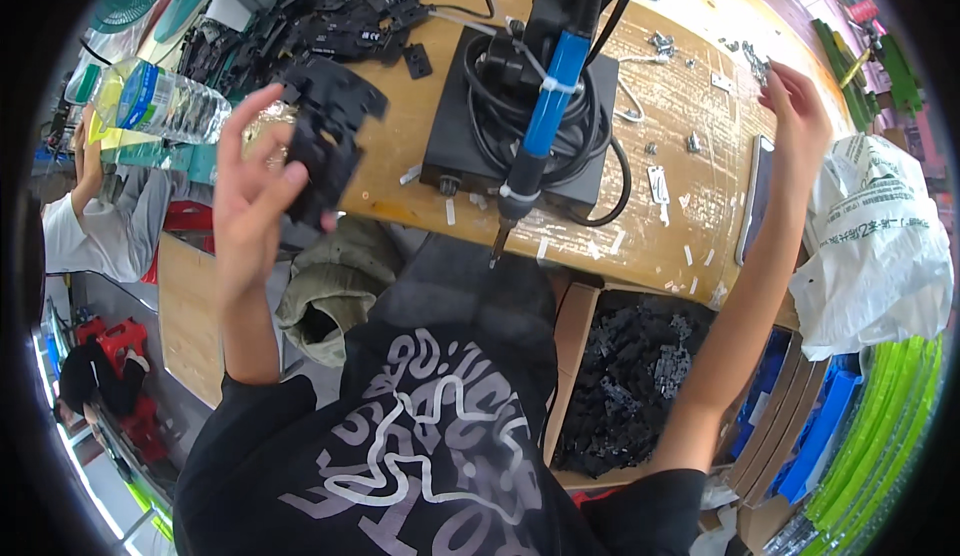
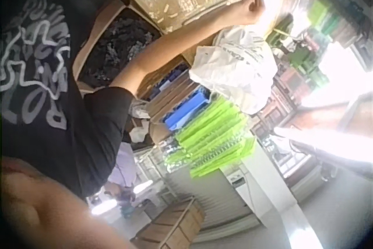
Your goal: The person assembles small black plastic electronic components at a workbench. They repeatedly pick up parts, insert small white pins, and use a soldering iron to secure connections. The person handles multiple units one at a time, placing finished items on the table.
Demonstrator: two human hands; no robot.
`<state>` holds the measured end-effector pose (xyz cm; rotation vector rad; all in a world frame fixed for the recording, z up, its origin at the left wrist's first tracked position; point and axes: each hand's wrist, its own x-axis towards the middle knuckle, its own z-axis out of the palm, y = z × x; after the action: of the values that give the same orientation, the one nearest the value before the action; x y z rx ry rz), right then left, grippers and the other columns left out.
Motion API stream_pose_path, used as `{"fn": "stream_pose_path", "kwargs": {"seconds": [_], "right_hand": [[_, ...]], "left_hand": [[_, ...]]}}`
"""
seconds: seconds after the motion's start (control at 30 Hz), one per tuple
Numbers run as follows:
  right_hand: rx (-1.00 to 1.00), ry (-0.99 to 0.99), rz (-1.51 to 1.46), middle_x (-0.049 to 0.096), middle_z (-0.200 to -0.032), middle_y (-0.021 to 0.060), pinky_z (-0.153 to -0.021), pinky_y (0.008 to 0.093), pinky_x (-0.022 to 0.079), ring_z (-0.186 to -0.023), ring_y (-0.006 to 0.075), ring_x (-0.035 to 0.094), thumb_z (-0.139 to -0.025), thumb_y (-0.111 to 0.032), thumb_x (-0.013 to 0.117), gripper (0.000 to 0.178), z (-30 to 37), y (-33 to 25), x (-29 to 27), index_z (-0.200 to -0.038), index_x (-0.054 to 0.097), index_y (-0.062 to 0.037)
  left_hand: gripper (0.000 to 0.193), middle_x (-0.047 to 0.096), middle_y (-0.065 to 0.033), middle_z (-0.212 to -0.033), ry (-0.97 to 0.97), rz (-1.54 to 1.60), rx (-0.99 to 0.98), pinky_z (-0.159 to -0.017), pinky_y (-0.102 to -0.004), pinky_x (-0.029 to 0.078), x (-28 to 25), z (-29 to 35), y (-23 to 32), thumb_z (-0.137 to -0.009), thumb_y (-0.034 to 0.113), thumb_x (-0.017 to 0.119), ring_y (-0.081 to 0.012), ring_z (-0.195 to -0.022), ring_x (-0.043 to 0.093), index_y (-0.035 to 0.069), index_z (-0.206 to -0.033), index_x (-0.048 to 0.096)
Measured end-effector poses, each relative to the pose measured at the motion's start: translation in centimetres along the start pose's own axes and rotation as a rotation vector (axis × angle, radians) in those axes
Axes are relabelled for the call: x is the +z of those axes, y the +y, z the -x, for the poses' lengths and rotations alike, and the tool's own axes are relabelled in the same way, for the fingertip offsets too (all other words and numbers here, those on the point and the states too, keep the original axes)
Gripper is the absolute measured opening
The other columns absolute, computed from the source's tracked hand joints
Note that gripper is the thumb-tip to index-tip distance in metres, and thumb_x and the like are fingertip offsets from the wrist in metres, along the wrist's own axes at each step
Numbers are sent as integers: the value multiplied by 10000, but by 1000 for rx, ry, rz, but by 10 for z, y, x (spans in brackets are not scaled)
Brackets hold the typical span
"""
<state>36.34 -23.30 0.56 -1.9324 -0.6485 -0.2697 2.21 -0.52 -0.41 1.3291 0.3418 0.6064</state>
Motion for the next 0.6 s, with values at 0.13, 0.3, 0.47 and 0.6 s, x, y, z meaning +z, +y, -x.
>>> {"fn": "stream_pose_path", "kwargs": {"seconds": [0.13, 0.3, 0.47, 0.6], "right_hand": [[-116, 103, -88, 589, -778, 86, -604, 206, 414, -671, 116, 535, -748, -11, 565, 110, 102, -67, 0, -848, 605, 13], [-174, -169, -242, 560, -711, 94, -541, 228, 426, -623, 174, 535, -654, 84, 572, 140, 188, -108, 5, -740, 620, -16], [-152, -456, -663, 576, -735, 116, -513, 253, 448, -601, 195, 547, -549, 35, 677, 194, 204, -110, 4, -732, 615, 11], [-101, -527, -650, 581, -740, 143, -504, 256, 432, -615, 206, 561, -552, 58, 672, 195, 201, -106, 11, -734, 608, 25]], "left_hand": [[491, 484, -107, -937, -119, 301, -400, -420, -207, 472, 18, 37, -7, -765, 61, 505, -143, -706, 553, 37, -1205, 289], [534, 479, -112, -855, -485, 929, -745, -349, -180, 408, 47, 72, -35, -737, 305, 612, -118, -589, 527, -11, -1087, 361], [393, 450, -80, -687, -722, 1330, -1053, -267, -143, 331, 67, 96, -61, -784, 337, 568, -72, -476, 446, -11, -858, 402], [336, 369, -52, -614, -730, 1487, -1103, -239, -144, 318, 77, 101, -67, -832, 314, 500, -73, -445, 391, 0, -806, 385]]}}
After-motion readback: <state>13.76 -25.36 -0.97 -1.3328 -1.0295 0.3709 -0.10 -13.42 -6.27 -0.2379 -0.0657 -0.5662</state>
